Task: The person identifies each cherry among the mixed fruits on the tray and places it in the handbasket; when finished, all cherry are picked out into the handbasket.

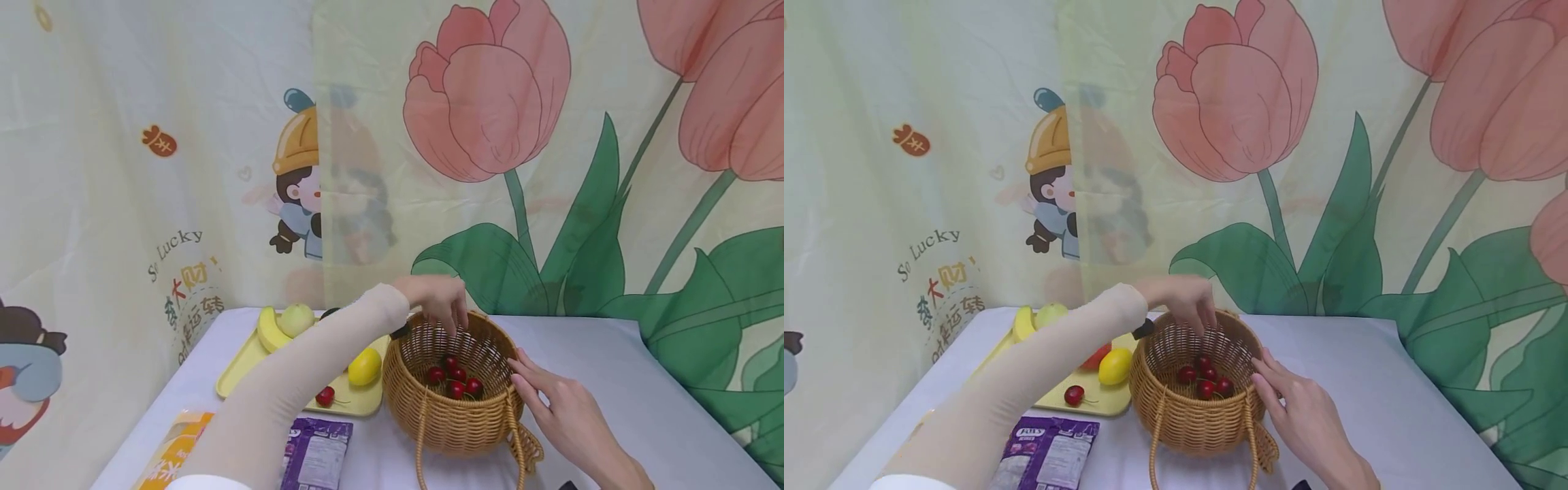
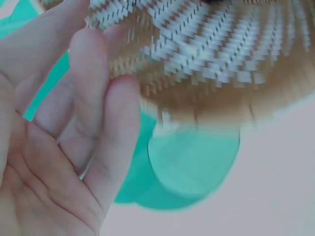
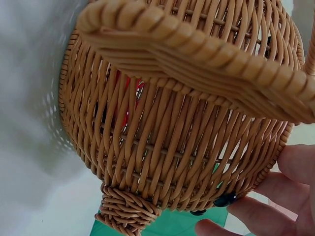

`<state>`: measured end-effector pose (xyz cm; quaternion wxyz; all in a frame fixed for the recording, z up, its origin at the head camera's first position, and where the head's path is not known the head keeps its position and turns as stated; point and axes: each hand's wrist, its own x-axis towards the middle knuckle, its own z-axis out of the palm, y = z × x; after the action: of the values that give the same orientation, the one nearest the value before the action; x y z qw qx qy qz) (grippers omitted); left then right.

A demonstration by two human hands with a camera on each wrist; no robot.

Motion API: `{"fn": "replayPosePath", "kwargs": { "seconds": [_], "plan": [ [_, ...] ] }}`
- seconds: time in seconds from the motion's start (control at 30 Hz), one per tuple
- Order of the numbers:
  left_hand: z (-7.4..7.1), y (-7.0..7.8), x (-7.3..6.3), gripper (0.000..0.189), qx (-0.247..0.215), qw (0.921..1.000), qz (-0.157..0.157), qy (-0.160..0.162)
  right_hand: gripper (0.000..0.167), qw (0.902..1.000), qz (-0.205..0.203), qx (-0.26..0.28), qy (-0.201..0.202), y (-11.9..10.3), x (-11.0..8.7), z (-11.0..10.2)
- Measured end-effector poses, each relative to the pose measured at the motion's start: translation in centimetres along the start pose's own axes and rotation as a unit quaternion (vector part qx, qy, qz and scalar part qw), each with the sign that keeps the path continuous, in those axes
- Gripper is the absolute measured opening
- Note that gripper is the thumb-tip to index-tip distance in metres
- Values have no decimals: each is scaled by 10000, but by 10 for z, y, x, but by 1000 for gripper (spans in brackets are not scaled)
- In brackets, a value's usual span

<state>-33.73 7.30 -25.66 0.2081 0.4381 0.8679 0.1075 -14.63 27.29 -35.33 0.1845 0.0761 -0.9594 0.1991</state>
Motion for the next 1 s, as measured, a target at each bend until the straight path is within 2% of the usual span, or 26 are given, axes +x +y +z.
{"fn": "replayPosePath", "kwargs": {
  "seconds": [0.2,0.3,0.4,0.57,0.63,0.73,0.83,1.0],
  "plan": [
    [-26,-24,-34,30,-241,9993,-3,283,41,10000,-22,-3,10,0,0,0],
    [-28,-44,-56,30,-449,9981,-135,408,41,10000,-52,28,20,0,0,1],
    [-23,-65,-79,31,-596,9964,-248,546,41,10000,14,10,-33,0,1,1],
    [-4,-97,-119,29,-788,9919,-596,802,42,9999,106,-51,-109,1,-1,1],
    [6,-108,-135,27,-788,9911,-602,894,41,9999,77,-43,-76,1,-1,1],
    [26,-123,-157,27,-795,9916,-415,934,42,10000,50,-28,-37,2,-2,1],
    [48,-129,-174,29,-773,9929,-299,858,42,10000,27,-23,-10,2,-2,1],
    [84,-129,-187,33,-471,9937,-587,829,42,10000,-7,-20,-12,1,-1,1]
  ]
}}
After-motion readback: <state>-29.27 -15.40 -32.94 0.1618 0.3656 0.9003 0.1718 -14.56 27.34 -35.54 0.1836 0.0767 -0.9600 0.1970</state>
